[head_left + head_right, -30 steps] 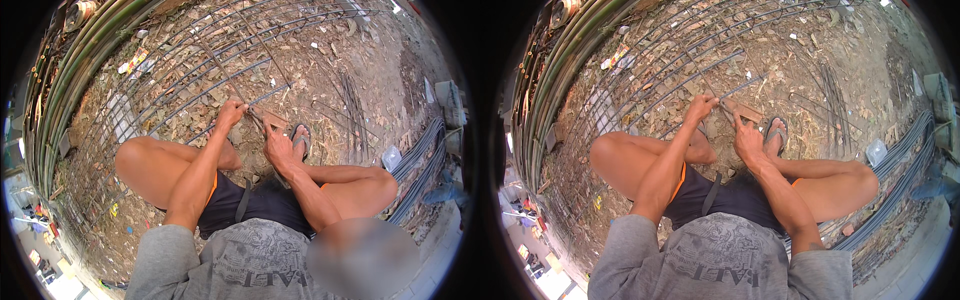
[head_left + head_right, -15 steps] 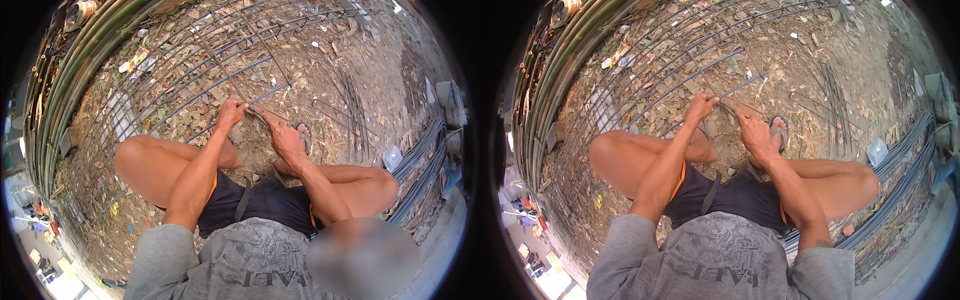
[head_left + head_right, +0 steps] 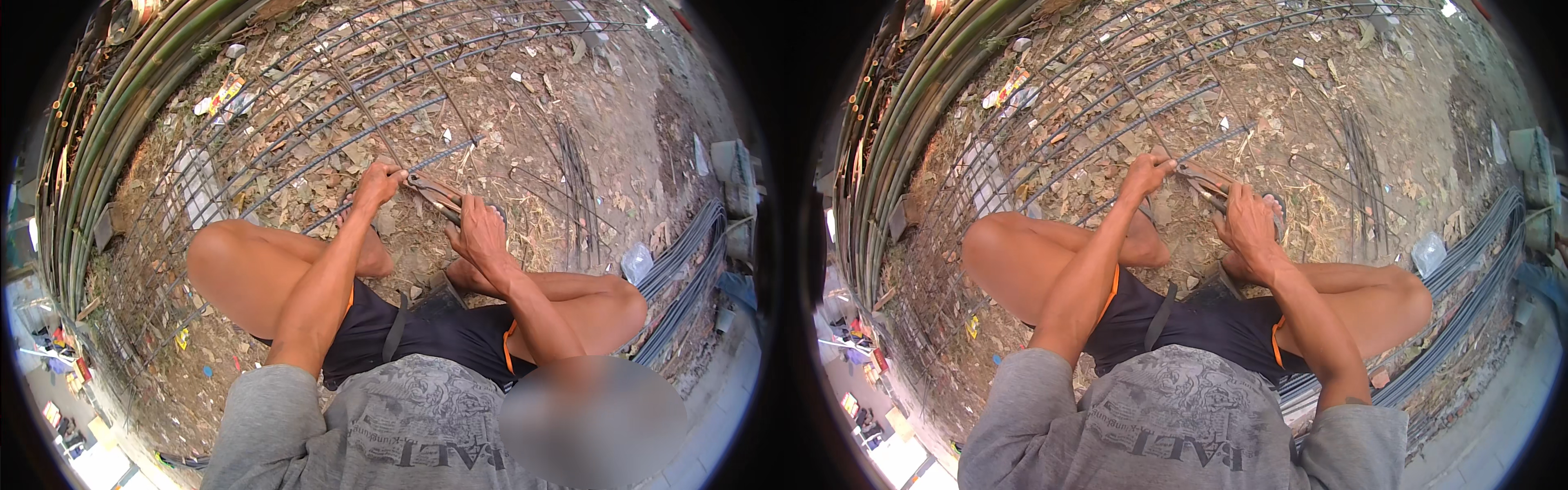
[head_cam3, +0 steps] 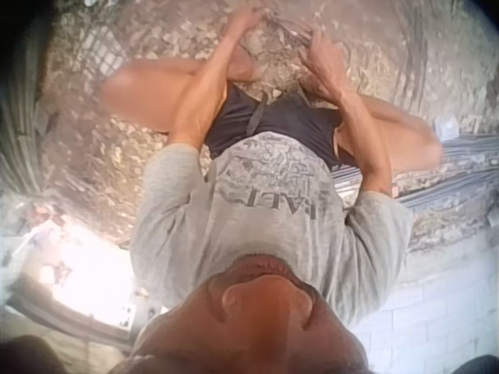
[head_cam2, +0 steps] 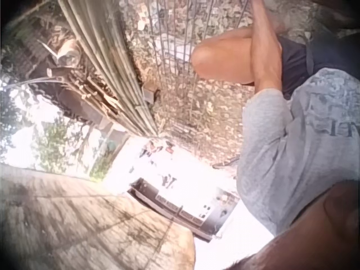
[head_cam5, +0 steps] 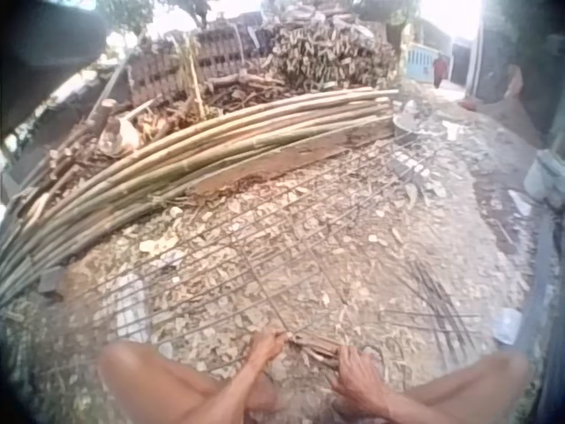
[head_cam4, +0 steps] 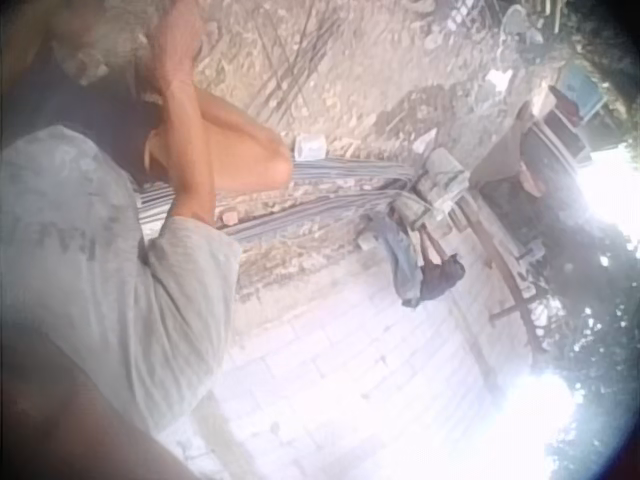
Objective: The person assembles a metal rebar frame by hand, using wire and a pair of pliers to secure the intersections of the horizontal and vertical bars.
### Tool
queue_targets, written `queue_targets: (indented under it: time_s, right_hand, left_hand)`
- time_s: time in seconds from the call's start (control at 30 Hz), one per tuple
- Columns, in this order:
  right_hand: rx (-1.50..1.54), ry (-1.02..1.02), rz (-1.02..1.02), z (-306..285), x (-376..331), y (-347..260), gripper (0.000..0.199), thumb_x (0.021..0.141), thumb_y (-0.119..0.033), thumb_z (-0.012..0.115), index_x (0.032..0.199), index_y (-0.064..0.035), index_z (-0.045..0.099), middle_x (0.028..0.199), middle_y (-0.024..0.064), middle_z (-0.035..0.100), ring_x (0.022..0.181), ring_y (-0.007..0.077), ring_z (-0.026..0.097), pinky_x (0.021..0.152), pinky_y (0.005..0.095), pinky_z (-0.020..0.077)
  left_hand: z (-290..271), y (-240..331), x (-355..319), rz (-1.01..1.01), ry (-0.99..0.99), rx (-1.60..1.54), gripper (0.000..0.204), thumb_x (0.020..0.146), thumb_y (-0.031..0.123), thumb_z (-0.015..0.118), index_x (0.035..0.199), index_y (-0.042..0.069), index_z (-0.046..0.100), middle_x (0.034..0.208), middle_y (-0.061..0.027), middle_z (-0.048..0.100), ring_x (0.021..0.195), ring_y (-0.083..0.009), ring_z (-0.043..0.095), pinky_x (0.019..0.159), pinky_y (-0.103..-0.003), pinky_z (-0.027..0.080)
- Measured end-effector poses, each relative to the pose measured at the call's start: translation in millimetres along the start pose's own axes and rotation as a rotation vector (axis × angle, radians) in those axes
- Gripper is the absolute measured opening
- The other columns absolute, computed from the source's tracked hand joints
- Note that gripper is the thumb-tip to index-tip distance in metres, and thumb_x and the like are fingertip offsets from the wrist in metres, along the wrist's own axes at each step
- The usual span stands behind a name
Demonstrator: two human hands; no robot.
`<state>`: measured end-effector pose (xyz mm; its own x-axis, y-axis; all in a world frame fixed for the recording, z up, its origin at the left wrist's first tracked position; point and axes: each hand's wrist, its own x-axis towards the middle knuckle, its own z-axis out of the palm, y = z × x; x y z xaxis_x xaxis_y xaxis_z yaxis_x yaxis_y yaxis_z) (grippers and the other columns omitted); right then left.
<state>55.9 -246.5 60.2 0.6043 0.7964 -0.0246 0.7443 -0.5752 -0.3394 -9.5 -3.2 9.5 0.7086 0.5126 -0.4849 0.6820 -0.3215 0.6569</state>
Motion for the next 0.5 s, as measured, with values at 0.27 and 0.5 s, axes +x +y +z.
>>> queue_targets:
  time_s: [0.27,0.5]
  right_hand:
    - [0.847,-0.758,0.556,-2.9,13.0,14.4,0.049,0.096,-0.049,0.062,0.105,-0.0013,0.064,0.088,0.0095,0.067,0.070,0.0211,0.066,0.055,0.0375,0.0501]
    - [0.585,-0.545,0.251,-7.4,21.7,21.7,0.064,0.078,-0.028,0.085,0.133,-0.0104,0.058,0.079,0.0025,0.063,0.063,0.0137,0.056,0.058,0.0334,0.0481]
  left_hand:
    - [5.6,-7.1,9.6,0.070,0.000,-0.036,0.036,0.088,0.034,0.070,0.110,0.006,0.076,0.105,-0.0194,0.073,0.099,-0.0331,0.070,0.091,-0.041,0.051]
    - [4.6,-6.1,2.9,0.010,0.010,0.008,0.035,0.088,0.035,0.070,0.109,0.008,0.077,0.105,-0.0196,0.073,0.101,-0.0340,0.069,0.092,-0.042,0.051]
